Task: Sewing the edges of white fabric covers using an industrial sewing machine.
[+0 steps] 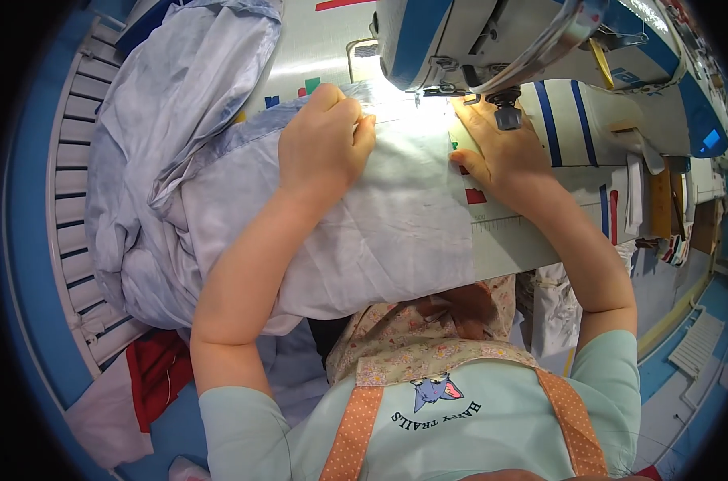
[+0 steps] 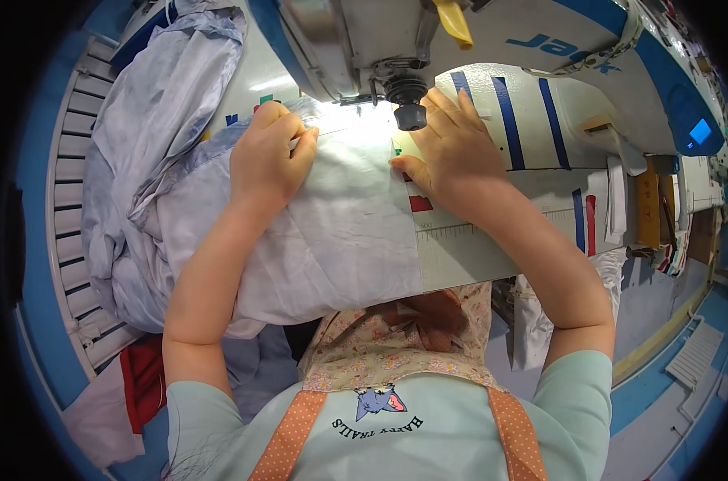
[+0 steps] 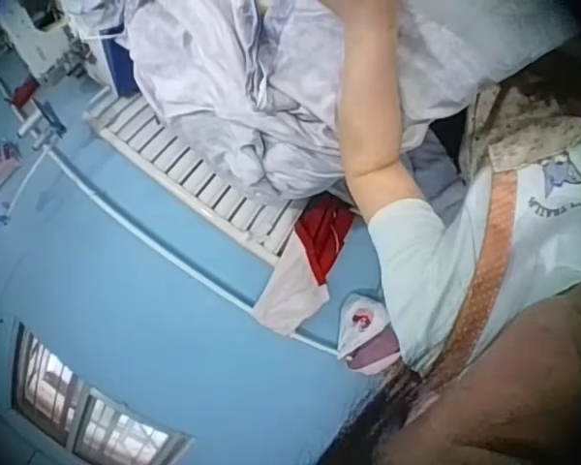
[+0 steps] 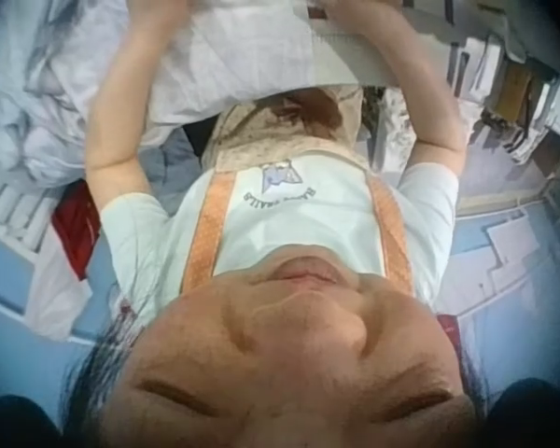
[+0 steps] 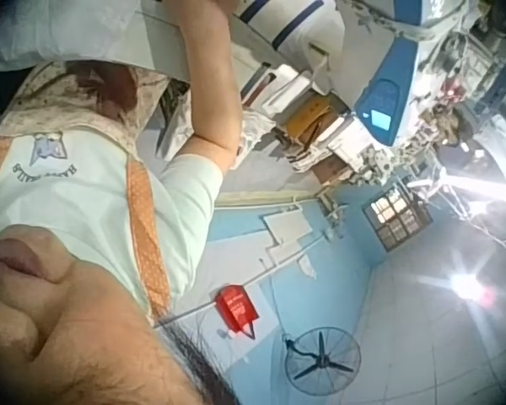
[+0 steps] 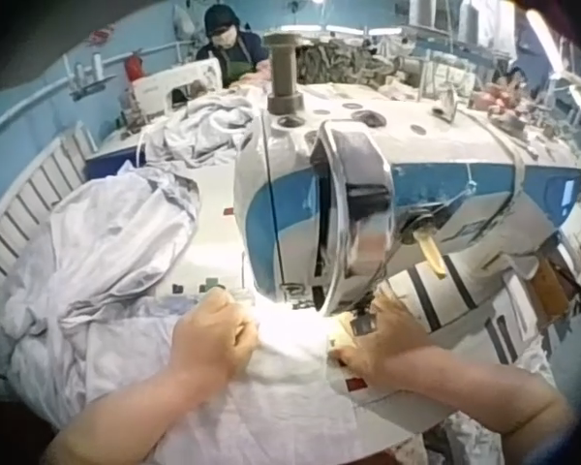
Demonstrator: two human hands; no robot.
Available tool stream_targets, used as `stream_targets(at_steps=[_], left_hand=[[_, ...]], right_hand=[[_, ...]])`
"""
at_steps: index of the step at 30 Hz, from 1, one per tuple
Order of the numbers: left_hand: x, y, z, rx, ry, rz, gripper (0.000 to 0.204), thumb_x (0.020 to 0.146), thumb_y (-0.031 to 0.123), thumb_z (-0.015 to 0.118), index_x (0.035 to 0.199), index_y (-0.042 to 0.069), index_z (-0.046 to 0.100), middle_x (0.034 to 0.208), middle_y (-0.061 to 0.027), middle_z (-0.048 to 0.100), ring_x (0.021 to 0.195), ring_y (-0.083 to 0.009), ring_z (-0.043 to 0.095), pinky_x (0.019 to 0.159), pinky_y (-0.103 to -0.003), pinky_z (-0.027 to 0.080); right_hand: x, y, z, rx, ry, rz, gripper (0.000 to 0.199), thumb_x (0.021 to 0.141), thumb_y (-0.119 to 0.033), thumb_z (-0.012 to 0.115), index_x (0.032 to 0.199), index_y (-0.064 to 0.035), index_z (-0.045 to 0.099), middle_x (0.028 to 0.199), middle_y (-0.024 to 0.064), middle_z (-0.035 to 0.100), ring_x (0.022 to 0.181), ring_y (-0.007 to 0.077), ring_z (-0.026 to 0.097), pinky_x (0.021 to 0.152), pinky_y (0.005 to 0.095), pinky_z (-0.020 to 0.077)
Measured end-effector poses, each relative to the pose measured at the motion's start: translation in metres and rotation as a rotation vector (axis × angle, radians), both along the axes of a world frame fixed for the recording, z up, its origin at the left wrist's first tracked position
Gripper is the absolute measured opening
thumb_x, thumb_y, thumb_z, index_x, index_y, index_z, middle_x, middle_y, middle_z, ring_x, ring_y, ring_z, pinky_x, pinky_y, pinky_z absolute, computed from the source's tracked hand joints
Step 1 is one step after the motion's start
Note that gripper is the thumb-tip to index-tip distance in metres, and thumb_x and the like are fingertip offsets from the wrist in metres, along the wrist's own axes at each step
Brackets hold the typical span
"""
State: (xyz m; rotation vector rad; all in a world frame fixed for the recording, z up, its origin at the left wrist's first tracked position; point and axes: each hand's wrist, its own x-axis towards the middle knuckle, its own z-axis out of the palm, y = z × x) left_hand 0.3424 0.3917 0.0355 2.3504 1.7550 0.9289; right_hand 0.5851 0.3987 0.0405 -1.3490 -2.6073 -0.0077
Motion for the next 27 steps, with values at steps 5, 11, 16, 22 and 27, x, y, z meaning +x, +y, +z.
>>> stream_targets(at_steps=[5,11,16,22,27], left_hand=[[-0.0003,0.0006,0.0010,-0.007,-0.004,-0.002,0.021,0.075,0.016,0.068,0.066,0.005,0.053,0.077,-0.0056,0.050,0.064,-0.0246,0.054,0.054,-0.038,0.043],[0.0008,0.0001,0.0029,-0.050,0.022,0.016,0.022,0.076,0.018,0.069,0.068,0.006,0.053,0.077,-0.0052,0.051,0.064,-0.0247,0.054,0.054,-0.037,0.044],[0.0014,0.0003,0.0038,-0.023,0.050,0.014,0.021,0.076,0.019,0.070,0.069,0.007,0.054,0.078,-0.0046,0.051,0.064,-0.0244,0.054,0.055,-0.037,0.044],[0.0016,0.0008,0.0039,-0.044,0.071,0.023,0.022,0.075,0.021,0.071,0.069,0.007,0.054,0.077,-0.0044,0.050,0.064,-0.0245,0.054,0.054,-0.037,0.044],[0.0021,0.0012,0.0049,-0.037,0.074,0.033,0.023,0.076,0.022,0.070,0.069,0.007,0.054,0.077,-0.0044,0.050,0.063,-0.0245,0.054,0.054,-0.037,0.044]], right_hand=[[-0.0002,-0.0039,0.0024,-0.043,-0.011,-0.029,0.058,0.084,-0.037,0.060,0.132,-0.0074,0.046,0.127,0.0156,0.051,0.112,0.0387,0.047,0.098,0.0436,0.0377],[-0.0004,-0.0062,0.0030,-0.039,0.098,0.065,0.047,0.076,-0.037,0.069,0.105,-0.0005,0.061,0.122,0.0176,0.054,0.128,0.0293,0.040,0.110,0.0454,0.0256],[0.0013,-0.0047,0.0024,-0.018,0.123,0.069,0.048,0.077,-0.037,0.068,0.108,-0.0003,0.059,0.126,0.0154,0.053,0.129,0.0279,0.039,0.110,0.0447,0.0256],[0.0043,-0.0044,0.0019,-0.022,0.110,0.069,0.057,0.079,-0.038,0.066,0.119,0.0002,0.054,0.134,0.0120,0.048,0.132,0.0257,0.036,0.111,0.0448,0.0255],[0.0056,-0.0037,0.0015,-0.032,0.107,0.061,0.058,0.080,-0.039,0.065,0.121,-0.0002,0.053,0.134,0.0115,0.047,0.132,0.0253,0.036,0.111,0.0443,0.0253]])
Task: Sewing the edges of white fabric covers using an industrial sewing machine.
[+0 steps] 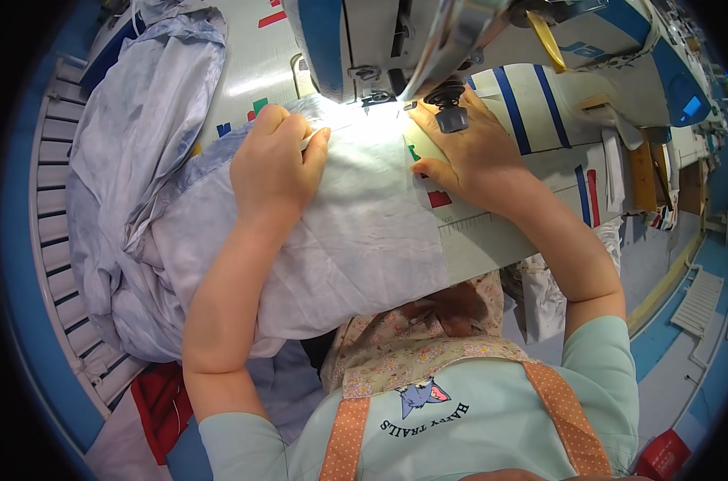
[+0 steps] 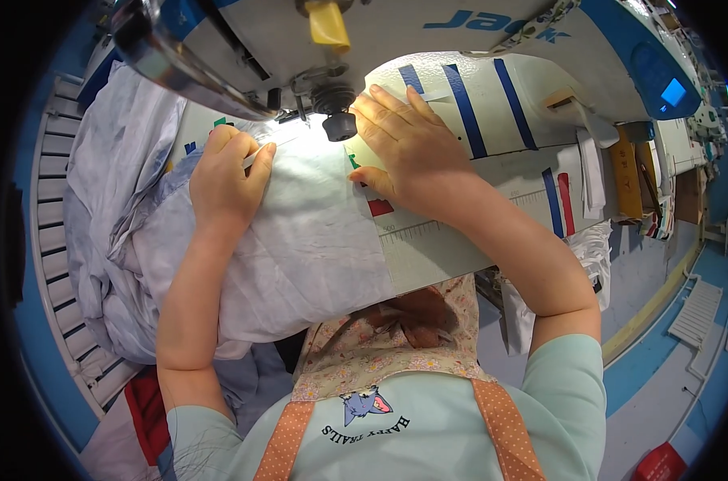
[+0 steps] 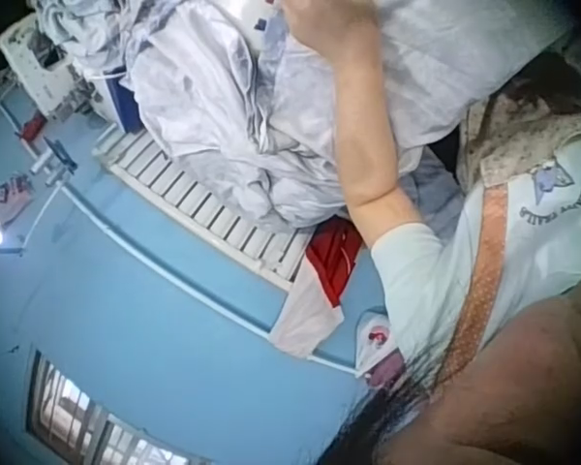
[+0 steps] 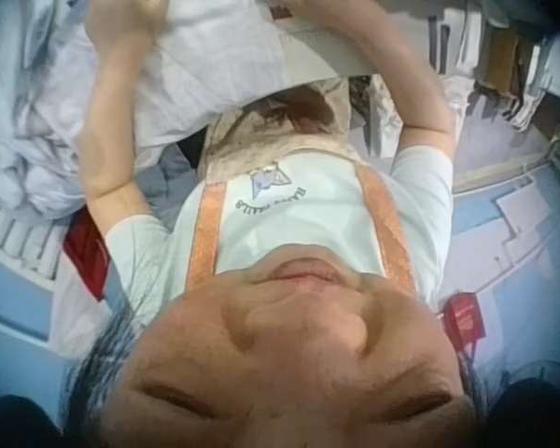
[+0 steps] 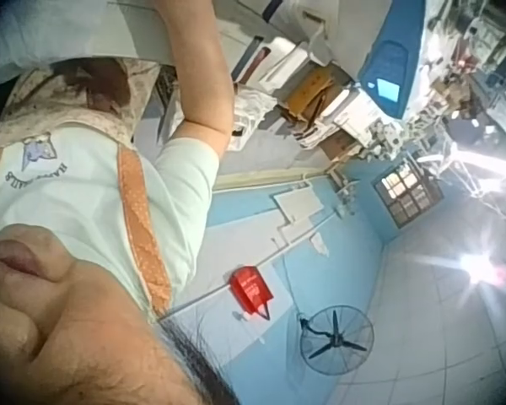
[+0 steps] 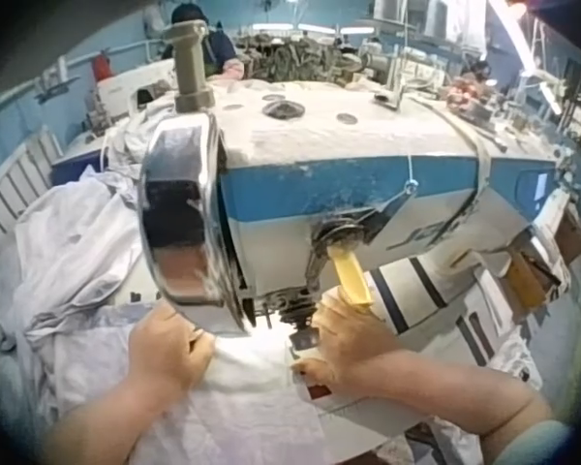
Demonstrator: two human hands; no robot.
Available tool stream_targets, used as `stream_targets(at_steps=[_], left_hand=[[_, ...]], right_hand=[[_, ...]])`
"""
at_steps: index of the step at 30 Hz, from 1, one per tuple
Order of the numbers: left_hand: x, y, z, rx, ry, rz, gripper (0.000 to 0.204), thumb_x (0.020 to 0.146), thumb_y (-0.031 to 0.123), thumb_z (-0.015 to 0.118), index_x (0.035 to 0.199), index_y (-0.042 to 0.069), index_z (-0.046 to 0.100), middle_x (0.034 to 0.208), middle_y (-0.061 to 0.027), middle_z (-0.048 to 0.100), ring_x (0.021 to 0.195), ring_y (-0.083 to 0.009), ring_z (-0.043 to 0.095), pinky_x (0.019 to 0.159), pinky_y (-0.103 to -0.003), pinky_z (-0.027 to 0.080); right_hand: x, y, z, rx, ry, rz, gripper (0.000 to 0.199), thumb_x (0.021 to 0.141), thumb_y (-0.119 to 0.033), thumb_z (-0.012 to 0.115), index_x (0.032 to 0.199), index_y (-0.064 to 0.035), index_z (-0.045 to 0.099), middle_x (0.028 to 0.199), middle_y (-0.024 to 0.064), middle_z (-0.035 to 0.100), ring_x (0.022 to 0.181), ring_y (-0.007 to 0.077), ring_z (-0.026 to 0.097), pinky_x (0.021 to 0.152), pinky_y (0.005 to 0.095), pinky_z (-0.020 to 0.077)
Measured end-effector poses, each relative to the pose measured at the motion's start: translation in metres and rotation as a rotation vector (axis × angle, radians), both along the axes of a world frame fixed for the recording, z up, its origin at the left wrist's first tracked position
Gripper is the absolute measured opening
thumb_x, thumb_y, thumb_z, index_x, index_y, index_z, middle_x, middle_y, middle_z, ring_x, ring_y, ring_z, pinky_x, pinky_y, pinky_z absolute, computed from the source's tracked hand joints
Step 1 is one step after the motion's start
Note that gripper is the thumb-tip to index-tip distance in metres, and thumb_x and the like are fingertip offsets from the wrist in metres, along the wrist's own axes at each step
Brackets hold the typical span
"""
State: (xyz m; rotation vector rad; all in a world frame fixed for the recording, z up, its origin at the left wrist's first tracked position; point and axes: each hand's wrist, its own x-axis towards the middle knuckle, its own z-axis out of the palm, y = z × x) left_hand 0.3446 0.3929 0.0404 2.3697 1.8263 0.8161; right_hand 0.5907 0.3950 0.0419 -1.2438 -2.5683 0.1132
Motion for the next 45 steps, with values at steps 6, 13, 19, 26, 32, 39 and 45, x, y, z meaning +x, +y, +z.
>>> stream_targets(at_steps=[6,13,19,26,32,39,45], left_hand=[[0.000,0.000,0.001,-0.027,0.046,0.027,0.023,0.075,0.022,0.071,0.072,0.008,0.053,0.078,-0.0044,0.050,0.067,-0.0246,0.054,0.057,-0.037,0.044],[-0.004,0.003,0.000,0.234,0.048,-0.352,0.028,0.073,0.009,0.066,0.100,0.010,0.059,0.101,-0.0020,0.058,0.096,-0.0246,0.055,0.082,-0.038,0.043],[-0.005,0.003,-0.003,0.164,0.038,-0.503,0.030,0.074,0.007,0.065,0.103,0.010,0.061,0.106,0.0003,0.059,0.100,-0.0201,0.055,0.084,-0.036,0.043],[-0.007,0.007,-0.002,0.134,0.054,-0.508,0.031,0.073,0.007,0.065,0.104,0.009,0.063,0.109,0.0018,0.060,0.100,-0.0194,0.055,0.086,-0.035,0.043],[-0.009,0.009,-0.001,0.118,0.075,-0.504,0.032,0.073,0.008,0.066,0.105,0.010,0.063,0.109,0.0019,0.060,0.101,-0.0194,0.054,0.087,-0.035,0.043],[-0.010,0.015,-0.003,0.153,0.068,-0.518,0.033,0.073,0.007,0.066,0.106,0.010,0.062,0.108,0.0018,0.060,0.098,-0.0187,0.055,0.083,-0.034,0.044],[-0.010,0.018,-0.003,0.155,0.059,-0.525,0.033,0.072,0.006,0.066,0.105,0.010,0.063,0.106,0.0015,0.060,0.095,-0.0184,0.056,0.080,-0.033,0.045]], right_hand=[[0.000,0.000,0.000,0.008,-0.003,-0.011,0.057,0.080,-0.039,0.065,0.121,-0.0010,0.053,0.134,0.0110,0.048,0.132,0.0252,0.036,0.111,0.0442,0.0249],[-0.001,0.000,0.003,-0.034,0.006,-0.009,0.050,0.080,-0.037,0.066,0.113,-0.0010,0.057,0.131,0.0132,0.050,0.132,0.0259,0.036,0.111,0.0440,0.0244],[0.003,0.004,0.000,-0.003,-0.045,0.024,0.064,0.083,-0.043,0.059,0.132,-0.0048,0.044,0.126,0.0176,0.051,0.115,0.0390,0.045,0.100,0.0434,0.0346],[-0.003,0.020,0.012,-0.218,0.057,-0.092,0.060,0.087,-0.051,0.056,0.121,-0.0026,0.048,0.112,0.0208,0.055,0.103,0.0358,0.052,0.088,0.0426,0.0418],[-0.007,0.038,0.003,-0.385,-0.126,-0.223,0.034,0.085,-0.029,0.070,0.103,-0.0037,0.058,0.092,0.0056,0.065,0.083,0.0099,0.060,0.065,0.0201,0.0423],[0.016,0.056,-0.042,-0.129,-0.023,-0.031,0.025,0.085,-0.013,0.069,0.105,-0.0040,0.058,0.091,0.0071,0.069,0.077,0.0129,0.066,0.066,0.0243,0.0508],[0.016,0.052,-0.036,0.580,-0.728,0.141,0.030,0.091,-0.024,0.061,0.112,-0.0042,0.052,0.096,0.0032,0.067,0.090,0.0089,0.062,0.075,0.0238,0.0468]])
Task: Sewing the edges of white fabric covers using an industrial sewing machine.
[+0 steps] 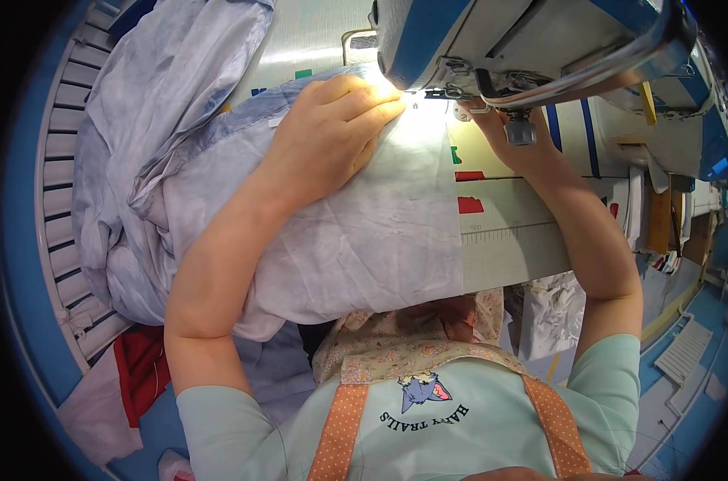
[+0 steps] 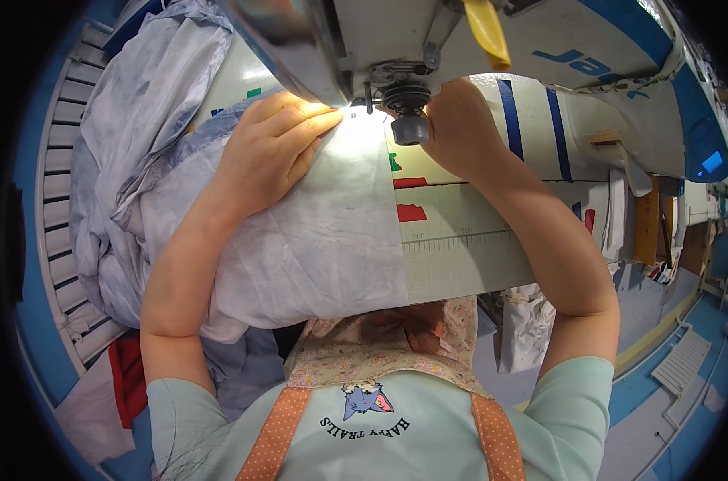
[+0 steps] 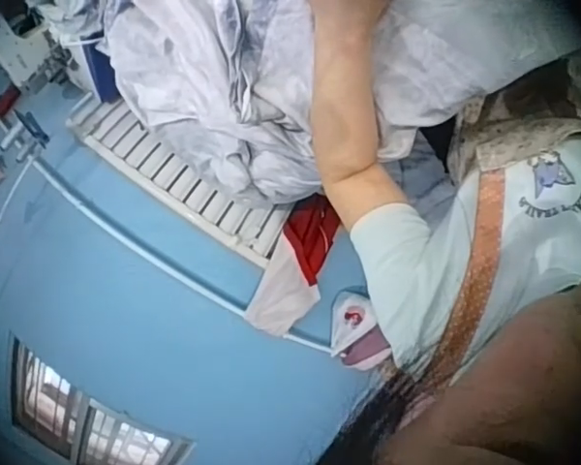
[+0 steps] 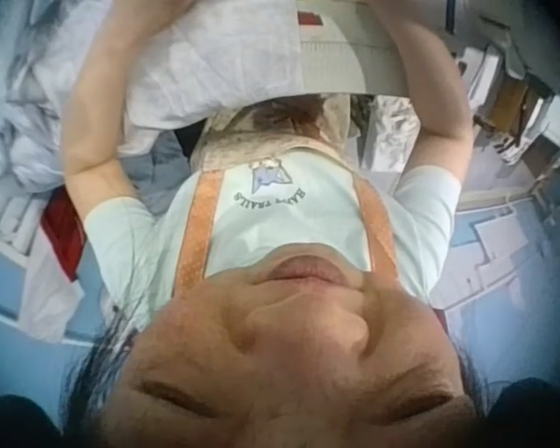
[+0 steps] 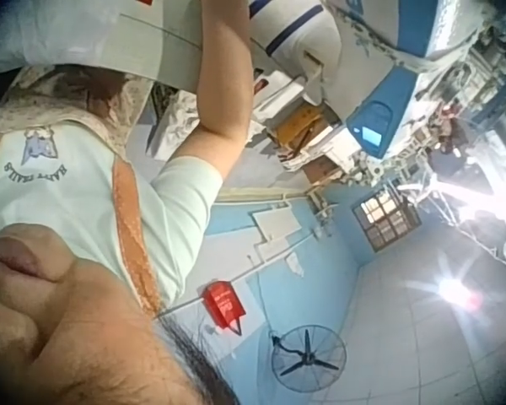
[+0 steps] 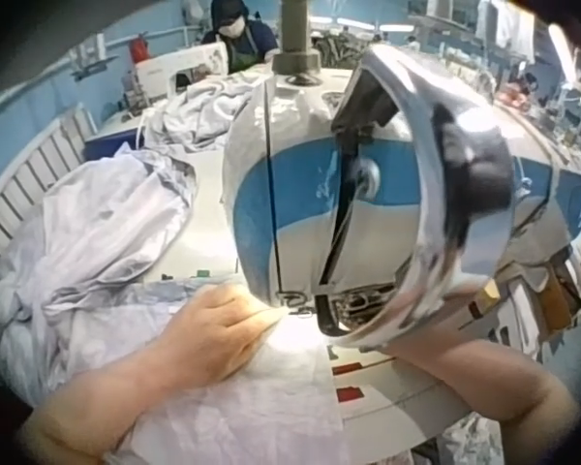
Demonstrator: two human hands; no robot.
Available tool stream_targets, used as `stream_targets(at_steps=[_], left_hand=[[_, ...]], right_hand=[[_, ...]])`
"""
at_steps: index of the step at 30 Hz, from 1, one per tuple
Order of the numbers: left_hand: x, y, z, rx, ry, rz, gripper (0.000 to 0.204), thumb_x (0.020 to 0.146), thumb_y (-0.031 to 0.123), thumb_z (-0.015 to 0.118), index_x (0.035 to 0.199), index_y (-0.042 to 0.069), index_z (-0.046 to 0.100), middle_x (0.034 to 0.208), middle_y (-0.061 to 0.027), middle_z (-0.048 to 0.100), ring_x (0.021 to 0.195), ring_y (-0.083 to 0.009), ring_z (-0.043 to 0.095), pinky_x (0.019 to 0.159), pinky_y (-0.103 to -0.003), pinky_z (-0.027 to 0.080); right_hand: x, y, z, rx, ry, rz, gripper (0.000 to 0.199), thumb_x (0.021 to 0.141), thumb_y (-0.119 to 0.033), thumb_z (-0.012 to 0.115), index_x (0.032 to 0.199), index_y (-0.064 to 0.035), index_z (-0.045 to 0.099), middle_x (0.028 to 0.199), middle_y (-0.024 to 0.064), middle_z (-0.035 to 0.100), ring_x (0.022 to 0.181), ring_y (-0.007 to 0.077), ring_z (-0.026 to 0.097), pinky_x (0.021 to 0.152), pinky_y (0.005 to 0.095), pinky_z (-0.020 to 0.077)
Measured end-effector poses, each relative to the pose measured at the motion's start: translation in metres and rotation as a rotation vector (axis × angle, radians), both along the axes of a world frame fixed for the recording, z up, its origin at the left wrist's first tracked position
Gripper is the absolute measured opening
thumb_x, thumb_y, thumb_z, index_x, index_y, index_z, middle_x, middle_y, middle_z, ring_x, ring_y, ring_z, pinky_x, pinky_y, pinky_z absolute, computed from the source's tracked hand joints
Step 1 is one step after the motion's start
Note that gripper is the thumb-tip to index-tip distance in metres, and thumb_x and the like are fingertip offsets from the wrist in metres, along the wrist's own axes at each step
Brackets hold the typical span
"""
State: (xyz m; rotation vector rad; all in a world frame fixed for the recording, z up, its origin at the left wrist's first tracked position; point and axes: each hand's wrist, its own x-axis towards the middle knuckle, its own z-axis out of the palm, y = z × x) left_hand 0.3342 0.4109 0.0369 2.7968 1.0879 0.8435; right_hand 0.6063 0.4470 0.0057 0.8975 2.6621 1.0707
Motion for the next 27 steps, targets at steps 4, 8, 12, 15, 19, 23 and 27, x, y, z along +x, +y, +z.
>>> stream_targets(at_steps=[4,8,12,15,19,23,27], left_hand=[[0.001,-0.002,0.001,0.011,-0.026,-0.020,0.032,0.072,0.006,0.066,0.103,0.009,0.063,0.107,0.0008,0.060,0.096,-0.0193,0.056,0.081,-0.034,0.045],[0.002,-0.008,0.003,0.006,-0.023,-0.003,0.031,0.072,0.008,0.067,0.103,0.009,0.062,0.109,-0.0001,0.060,0.098,-0.0211,0.055,0.083,-0.035,0.045],[0.003,-0.008,0.004,-0.016,-0.034,-0.004,0.032,0.072,0.012,0.069,0.104,0.010,0.062,0.110,-0.0003,0.059,0.100,-0.0221,0.055,0.085,-0.035,0.044],[0.001,-0.004,0.002,-0.033,-0.019,0.025,0.032,0.072,0.015,0.070,0.103,0.010,0.062,0.111,-0.0007,0.059,0.100,-0.0221,0.055,0.085,-0.036,0.044],[-0.003,-0.004,0.001,0.032,-0.001,0.050,0.029,0.071,0.020,0.071,0.097,0.011,0.064,0.102,-0.0020,0.059,0.097,-0.0219,0.054,0.081,-0.034,0.046],[-0.007,-0.015,0.007,0.025,0.046,0.126,0.027,0.072,0.019,0.071,0.098,0.014,0.067,0.083,-0.0051,0.055,0.084,-0.0224,0.056,0.075,-0.035,0.047],[-0.021,-0.041,0.024,-0.239,0.053,0.221,0.031,0.076,0.020,0.070,0.106,0.013,0.066,0.096,-0.0047,0.063,0.086,-0.0231,0.059,0.077,-0.033,0.048]], right_hand=[[-0.016,0.001,0.010,-0.687,0.364,-0.500,0.030,0.093,-0.025,0.059,0.112,-0.0026,0.052,0.096,0.0033,0.066,0.095,0.0087,0.060,0.078,0.0230,0.0448],[-0.020,-0.006,0.021,-0.599,0.751,-0.273,0.027,0.085,-0.023,0.069,0.100,-0.0026,0.060,0.090,0.0054,0.065,0.084,0.0114,0.061,0.070,0.0256,0.0462],[-0.018,-0.014,0.040,-0.607,1.113,-0.075,0.024,0.079,-0.023,0.075,0.089,-0.0032,0.064,0.090,0.0076,0.066,0.080,0.0141,0.062,0.066,0.0285,0.0468],[-0.014,-0.033,0.056,-0.501,0.992,-0.255,0.026,0.079,-0.021,0.074,0.095,-0.0033,0.065,0.092,0.0092,0.067,0.084,0.0156,0.063,0.071,0.0298,0.0475],[0.002,-0.095,0.065,-1.347,1.723,-0.351,0.031,0.081,-0.023,0.070,0.100,0.0007,0.065,0.093,0.0143,0.068,0.087,0.0214,0.065,0.079,0.0354,0.0499],[0.024,-0.177,0.044,-2.112,1.544,-0.035,0.027,0.083,-0.021,0.066,0.098,0.0023,0.066,0.097,0.0161,0.068,0.093,0.0223,0.064,0.083,0.0340,0.0492],[0.013,-0.226,-0.015,-1.709,1.218,-0.373,0.023,0.086,-0.019,0.061,0.103,-0.0049,0.067,0.105,0.0098,0.067,0.099,0.0208,0.061,0.088,0.0331,0.0456]])
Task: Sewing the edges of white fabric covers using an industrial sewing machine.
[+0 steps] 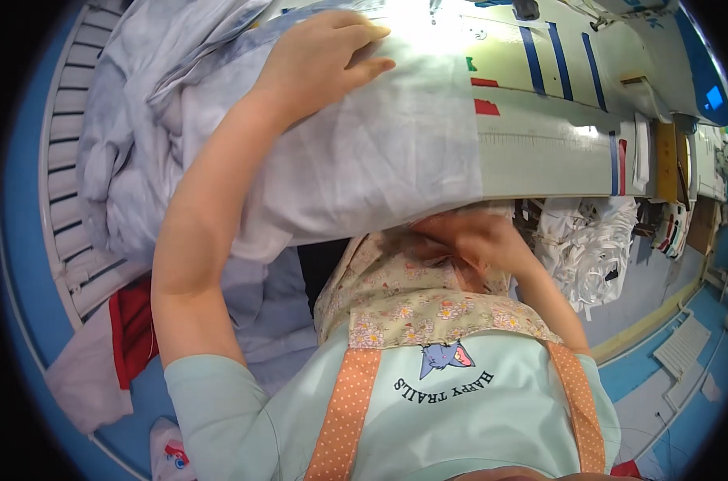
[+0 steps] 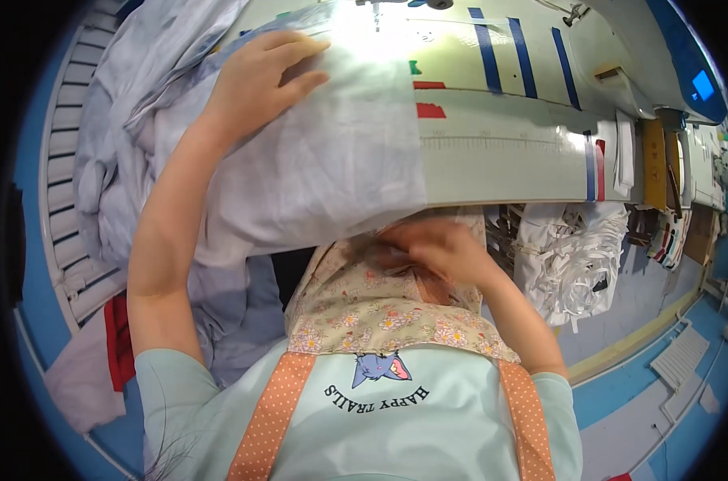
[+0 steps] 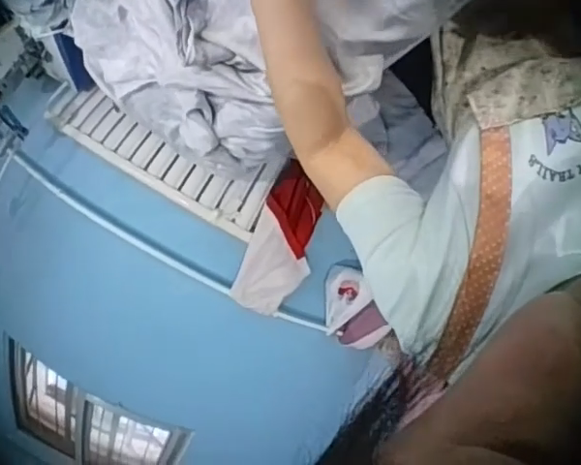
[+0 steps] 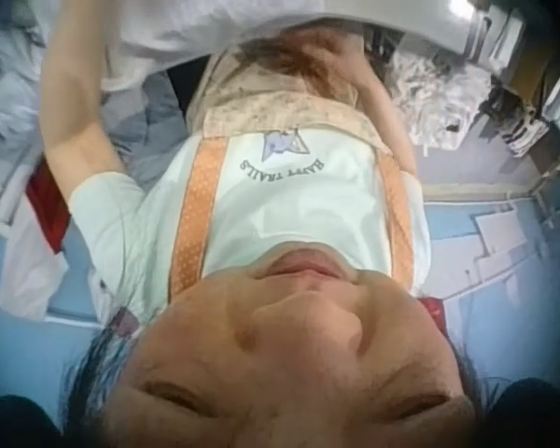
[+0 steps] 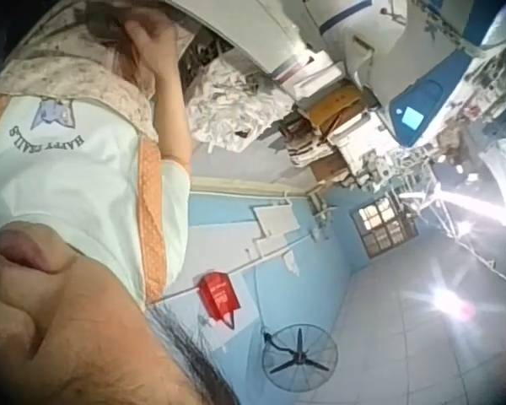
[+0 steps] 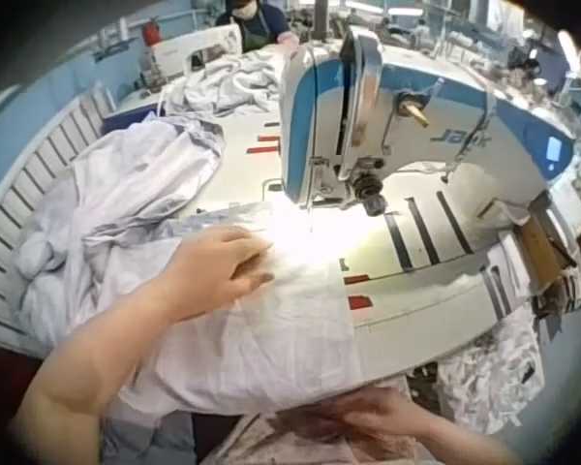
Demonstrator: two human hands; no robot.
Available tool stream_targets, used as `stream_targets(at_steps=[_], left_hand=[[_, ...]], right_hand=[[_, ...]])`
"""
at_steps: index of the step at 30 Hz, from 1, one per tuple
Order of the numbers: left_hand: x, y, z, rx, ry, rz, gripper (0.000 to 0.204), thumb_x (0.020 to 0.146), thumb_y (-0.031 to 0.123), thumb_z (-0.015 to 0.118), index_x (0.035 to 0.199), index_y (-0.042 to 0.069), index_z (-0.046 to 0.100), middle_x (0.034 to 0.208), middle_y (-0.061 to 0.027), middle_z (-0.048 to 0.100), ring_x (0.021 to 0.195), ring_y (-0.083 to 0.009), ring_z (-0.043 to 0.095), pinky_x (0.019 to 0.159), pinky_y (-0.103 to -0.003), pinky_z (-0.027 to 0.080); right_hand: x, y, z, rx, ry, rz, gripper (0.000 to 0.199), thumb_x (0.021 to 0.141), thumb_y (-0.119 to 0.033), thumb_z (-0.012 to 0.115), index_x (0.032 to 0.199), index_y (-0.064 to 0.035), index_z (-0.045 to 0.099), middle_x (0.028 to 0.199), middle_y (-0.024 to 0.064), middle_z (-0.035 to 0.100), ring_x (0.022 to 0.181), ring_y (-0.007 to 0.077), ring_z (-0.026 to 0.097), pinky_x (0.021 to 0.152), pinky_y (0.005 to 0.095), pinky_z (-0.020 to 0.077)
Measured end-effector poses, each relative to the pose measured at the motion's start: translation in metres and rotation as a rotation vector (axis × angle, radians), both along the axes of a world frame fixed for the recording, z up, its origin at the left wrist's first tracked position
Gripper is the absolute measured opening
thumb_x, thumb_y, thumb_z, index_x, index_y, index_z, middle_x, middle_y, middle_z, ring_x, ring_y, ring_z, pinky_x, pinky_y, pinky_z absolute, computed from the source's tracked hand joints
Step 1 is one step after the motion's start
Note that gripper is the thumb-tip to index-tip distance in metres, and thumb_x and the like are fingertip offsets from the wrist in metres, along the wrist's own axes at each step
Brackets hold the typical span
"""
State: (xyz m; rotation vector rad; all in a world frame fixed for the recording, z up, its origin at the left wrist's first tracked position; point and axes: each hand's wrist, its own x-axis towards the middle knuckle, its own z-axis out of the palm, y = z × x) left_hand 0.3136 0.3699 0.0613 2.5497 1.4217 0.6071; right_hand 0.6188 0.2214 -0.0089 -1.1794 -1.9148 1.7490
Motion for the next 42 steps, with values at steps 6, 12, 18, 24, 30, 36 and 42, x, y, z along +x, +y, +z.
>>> stream_targets(at_steps=[6,12,18,24,30,36,42], left_hand=[[-0.059,-0.146,0.026,0.132,-0.300,0.198,0.036,0.082,0.011,0.061,0.116,0.000,0.058,0.102,-0.0118,0.066,0.098,-0.0227,0.060,0.089,-0.034,0.044],[-0.086,-0.347,-0.014,0.584,-0.632,0.678,0.061,0.083,0.032,0.062,0.127,-0.006,0.041,0.122,-0.0224,0.050,0.112,-0.0337,0.051,0.096,-0.042,0.039],[-0.045,-0.422,-0.092,0.679,-0.442,0.955,0.078,0.081,0.039,0.068,0.134,-0.004,0.030,0.137,-0.0233,0.034,0.128,-0.0402,0.034,0.104,-0.049,0.031],[-0.056,-0.378,-0.076,0.843,-0.414,1.029,0.086,0.076,0.044,0.072,0.135,-0.001,0.029,0.139,-0.0250,0.031,0.130,-0.0430,0.030,0.105,-0.050,0.028],[-0.058,-0.324,-0.055,0.864,-0.525,0.945,0.093,0.075,0.046,0.073,0.138,-0.001,0.024,0.141,-0.0291,0.025,0.132,-0.0454,0.024,0.105,-0.054,0.024],[-0.032,-0.278,-0.079,0.794,-0.453,0.971,0.095,0.067,0.036,0.079,0.137,0.000,0.025,0.139,-0.0288,0.029,0.127,-0.0479,0.029,0.104,-0.056,0.026],[-0.058,-0.252,-0.106,0.790,-0.472,1.280,0.079,0.066,0.021,0.076,0.131,0.001,0.035,0.127,-0.0231,0.041,0.118,-0.0408,0.040,0.098,-0.053,0.033]], right_hand=[[-0.110,0.024,-0.072,-0.684,0.388,-0.483,0.023,0.080,-0.014,0.063,0.098,0.0006,0.065,0.102,0.0138,0.065,0.094,0.0221,0.060,0.082,0.0331,0.0476],[-0.215,0.007,0.033,-0.504,0.729,-0.053,0.024,0.080,-0.014,0.064,0.099,0.0002,0.065,0.103,0.0136,0.064,0.095,0.0223,0.060,0.082,0.0334,0.0472],[-0.277,0.021,0.174,-0.078,0.923,0.157,0.025,0.079,-0.014,0.064,0.101,-0.0003,0.064,0.104,0.0134,0.064,0.096,0.0225,0.059,0.083,0.0337,0.0469],[-0.301,0.021,0.275,0.247,0.954,0.236,0.027,0.079,-0.014,0.064,0.102,-0.0007,0.063,0.105,0.0132,0.063,0.097,0.0226,0.059,0.083,0.0340,0.0466],[-0.310,0.042,0.334,0.511,0.862,0.210,0.028,0.078,-0.014,0.064,0.103,-0.0012,0.062,0.106,0.0130,0.063,0.097,0.0228,0.058,0.084,0.0343,0.0462],[-0.302,0.081,0.368,0.728,0.712,0.095,0.029,0.078,-0.013,0.064,0.105,-0.0017,0.061,0.107,0.0128,0.063,0.098,0.0230,0.058,0.085,0.0346,0.0459],[-0.281,0.138,0.389,0.931,0.511,-0.032,0.031,0.078,-0.013,0.065,0.106,-0.0021,0.061,0.108,0.0126,0.062,0.099,0.0231,0.057,0.085,0.0349,0.0455]])
